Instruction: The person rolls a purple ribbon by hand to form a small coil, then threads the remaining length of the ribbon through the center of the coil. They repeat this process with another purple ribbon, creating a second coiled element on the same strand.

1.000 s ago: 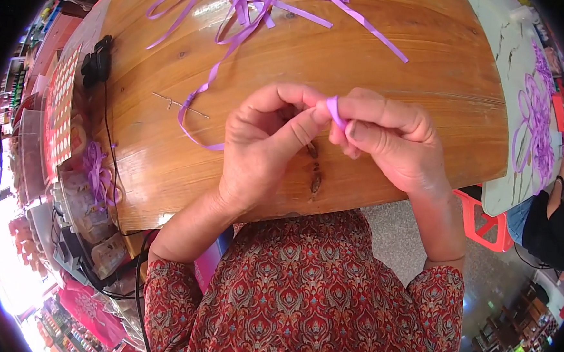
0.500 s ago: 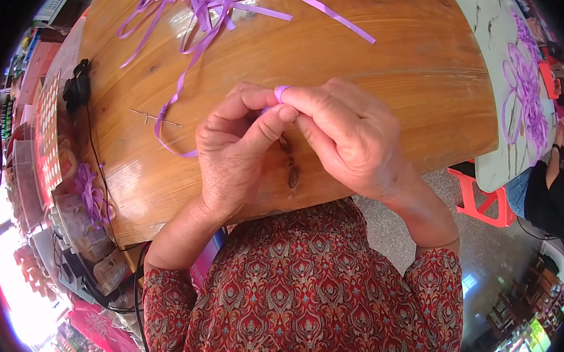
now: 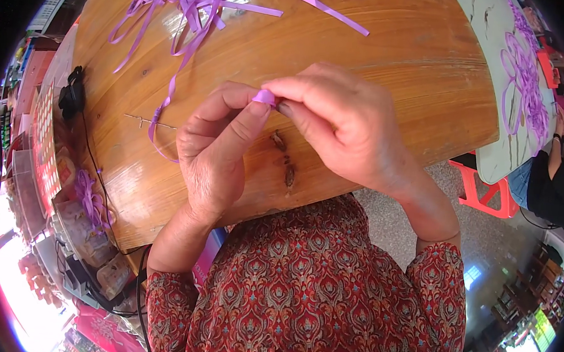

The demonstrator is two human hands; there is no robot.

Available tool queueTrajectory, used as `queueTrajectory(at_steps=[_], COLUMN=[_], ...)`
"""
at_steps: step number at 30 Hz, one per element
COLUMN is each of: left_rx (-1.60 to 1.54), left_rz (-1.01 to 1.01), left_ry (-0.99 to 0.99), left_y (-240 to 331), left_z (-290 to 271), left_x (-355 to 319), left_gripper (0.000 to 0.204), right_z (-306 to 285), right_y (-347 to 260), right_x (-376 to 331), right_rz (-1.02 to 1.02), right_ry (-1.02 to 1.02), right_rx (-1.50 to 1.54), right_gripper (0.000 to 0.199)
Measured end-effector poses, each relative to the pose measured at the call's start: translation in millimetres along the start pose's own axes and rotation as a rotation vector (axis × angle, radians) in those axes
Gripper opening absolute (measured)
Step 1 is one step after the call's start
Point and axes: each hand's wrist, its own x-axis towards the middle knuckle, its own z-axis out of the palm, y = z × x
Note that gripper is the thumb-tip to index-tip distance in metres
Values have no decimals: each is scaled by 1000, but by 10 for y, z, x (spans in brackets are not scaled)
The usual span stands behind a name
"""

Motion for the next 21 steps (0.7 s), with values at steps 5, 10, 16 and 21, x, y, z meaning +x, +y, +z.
queueTrajectory(at_steps=[5, 10, 16, 21], left_rx=[41, -206, -252, -201], left_rz=[-131, -461, -545, -451], left_ry=[25, -16, -94, 7], left_y=[100, 54, 28, 40], left_z=[-9, -67, -147, -63], left_x=[41, 74, 130, 103], left_gripper=[6, 9, 13, 11], right_z=[-16, -154, -180, -104], right_y=[133, 182, 285, 246], right_x=[30, 131, 189, 81], right_rz=[-402, -604, -564, -294], right_ry=[32, -59, -59, 52], right_rx=[-487, -490, -375, -196], right_gripper=[29, 32, 34, 34])
